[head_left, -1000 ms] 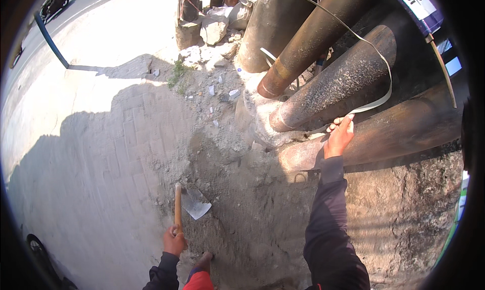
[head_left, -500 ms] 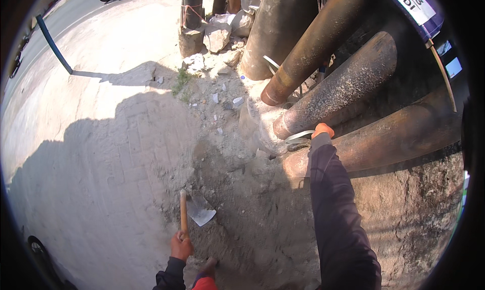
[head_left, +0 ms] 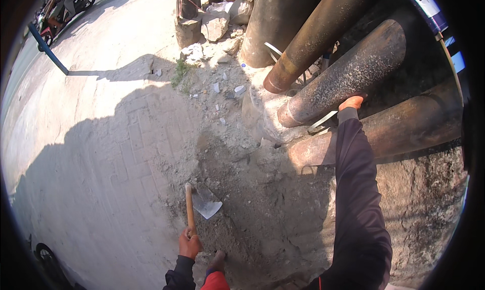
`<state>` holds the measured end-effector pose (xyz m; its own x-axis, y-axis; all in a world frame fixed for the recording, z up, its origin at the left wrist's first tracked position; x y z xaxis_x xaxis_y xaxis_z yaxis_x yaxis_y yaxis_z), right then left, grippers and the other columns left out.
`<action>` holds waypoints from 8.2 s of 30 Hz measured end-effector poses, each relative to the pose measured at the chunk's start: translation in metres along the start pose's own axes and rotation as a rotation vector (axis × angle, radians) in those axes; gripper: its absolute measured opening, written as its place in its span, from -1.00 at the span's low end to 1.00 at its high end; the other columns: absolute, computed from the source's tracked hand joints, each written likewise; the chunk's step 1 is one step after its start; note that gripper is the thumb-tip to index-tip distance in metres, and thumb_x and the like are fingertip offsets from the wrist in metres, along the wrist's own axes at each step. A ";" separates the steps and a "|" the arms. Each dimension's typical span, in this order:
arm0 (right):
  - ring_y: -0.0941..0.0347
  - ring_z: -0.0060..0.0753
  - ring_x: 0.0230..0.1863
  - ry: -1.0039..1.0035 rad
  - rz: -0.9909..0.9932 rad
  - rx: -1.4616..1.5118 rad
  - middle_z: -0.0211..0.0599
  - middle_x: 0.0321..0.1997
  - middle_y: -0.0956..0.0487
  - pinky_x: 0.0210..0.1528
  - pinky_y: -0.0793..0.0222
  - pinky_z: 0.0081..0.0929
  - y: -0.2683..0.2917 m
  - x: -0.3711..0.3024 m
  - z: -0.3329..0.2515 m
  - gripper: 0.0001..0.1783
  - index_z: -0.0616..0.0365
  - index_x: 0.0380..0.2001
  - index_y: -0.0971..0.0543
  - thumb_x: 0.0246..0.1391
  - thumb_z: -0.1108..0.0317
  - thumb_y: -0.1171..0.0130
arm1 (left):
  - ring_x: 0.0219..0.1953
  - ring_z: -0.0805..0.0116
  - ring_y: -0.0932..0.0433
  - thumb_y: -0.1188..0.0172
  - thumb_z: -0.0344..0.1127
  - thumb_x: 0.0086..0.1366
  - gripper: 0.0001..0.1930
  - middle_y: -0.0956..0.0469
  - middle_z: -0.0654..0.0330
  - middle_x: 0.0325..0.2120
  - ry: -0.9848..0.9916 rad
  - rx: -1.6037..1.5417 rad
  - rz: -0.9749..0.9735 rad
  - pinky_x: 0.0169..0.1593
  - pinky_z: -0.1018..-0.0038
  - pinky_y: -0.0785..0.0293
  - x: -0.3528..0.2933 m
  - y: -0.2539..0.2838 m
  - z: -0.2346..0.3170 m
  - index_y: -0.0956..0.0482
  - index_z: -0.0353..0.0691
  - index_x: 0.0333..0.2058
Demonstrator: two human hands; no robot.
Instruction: The person uses a hoe to mix a pile of wet mortar on the ground and then pulls the mixture into a wooden trough.
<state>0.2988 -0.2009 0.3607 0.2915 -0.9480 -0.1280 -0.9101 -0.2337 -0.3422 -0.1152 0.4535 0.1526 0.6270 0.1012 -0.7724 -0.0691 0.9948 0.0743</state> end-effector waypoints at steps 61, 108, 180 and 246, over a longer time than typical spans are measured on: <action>-0.26 -0.02 0.32 -0.684 -1.282 -0.912 0.15 0.28 -0.34 0.33 -0.12 -0.31 0.181 -0.464 0.117 -0.10 0.42 0.27 -0.23 0.26 -0.28 0.13 | -0.60 0.15 -0.53 -0.06 -0.45 0.21 -0.65 -0.46 0.07 -0.44 0.370 -0.140 -0.178 -0.56 0.27 -0.52 0.058 -0.042 -0.018 -0.31 -0.30 -0.02; -0.45 0.33 0.03 -0.591 -1.076 -1.459 0.37 -0.08 -0.52 0.05 -0.34 0.04 0.553 -0.430 0.175 -0.36 0.48 -0.08 -0.47 0.35 -0.02 0.24 | -0.15 0.01 -0.60 -0.23 -0.15 0.18 -0.47 -0.52 -0.17 -0.17 0.053 1.089 -0.265 -0.13 0.21 -0.56 0.082 -0.272 -0.193 -0.32 -0.52 -0.09; -0.54 0.17 -0.22 -0.470 -1.185 -1.457 0.16 -0.22 -0.56 -0.16 -0.40 -0.04 0.552 -0.535 0.194 -0.46 0.33 0.00 -0.39 0.31 0.00 0.14 | -0.45 0.23 -0.58 -0.23 -0.18 0.22 -0.61 -0.57 -0.03 -0.49 0.066 0.504 -0.181 -0.45 0.26 -0.46 0.032 -0.141 -0.200 -0.55 -0.54 -0.31; -0.52 0.10 -0.16 -0.394 -1.281 -0.910 0.12 -0.23 -0.55 -0.10 -0.36 -0.13 0.344 -0.579 0.336 -0.52 0.32 -0.01 -0.37 0.30 0.06 0.04 | -0.54 0.15 -0.52 -0.22 -0.27 0.25 -0.68 -0.47 0.06 -0.52 -0.141 -0.088 0.086 -0.50 0.25 -0.48 0.210 -0.027 -0.032 -0.40 -0.46 -0.24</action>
<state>-0.0840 0.3400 0.0048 0.8794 0.0375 -0.4747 0.1547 -0.9653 0.2103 -0.0070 0.4472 -0.0319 0.7178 0.1922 -0.6692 -0.1912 0.9786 0.0759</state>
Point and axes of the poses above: each hand's wrist, its own x-axis towards the middle knuckle, its own y-axis out of the back of the hand, z = x × y, the point moved 4 cm from there along x, towards the middle knuckle
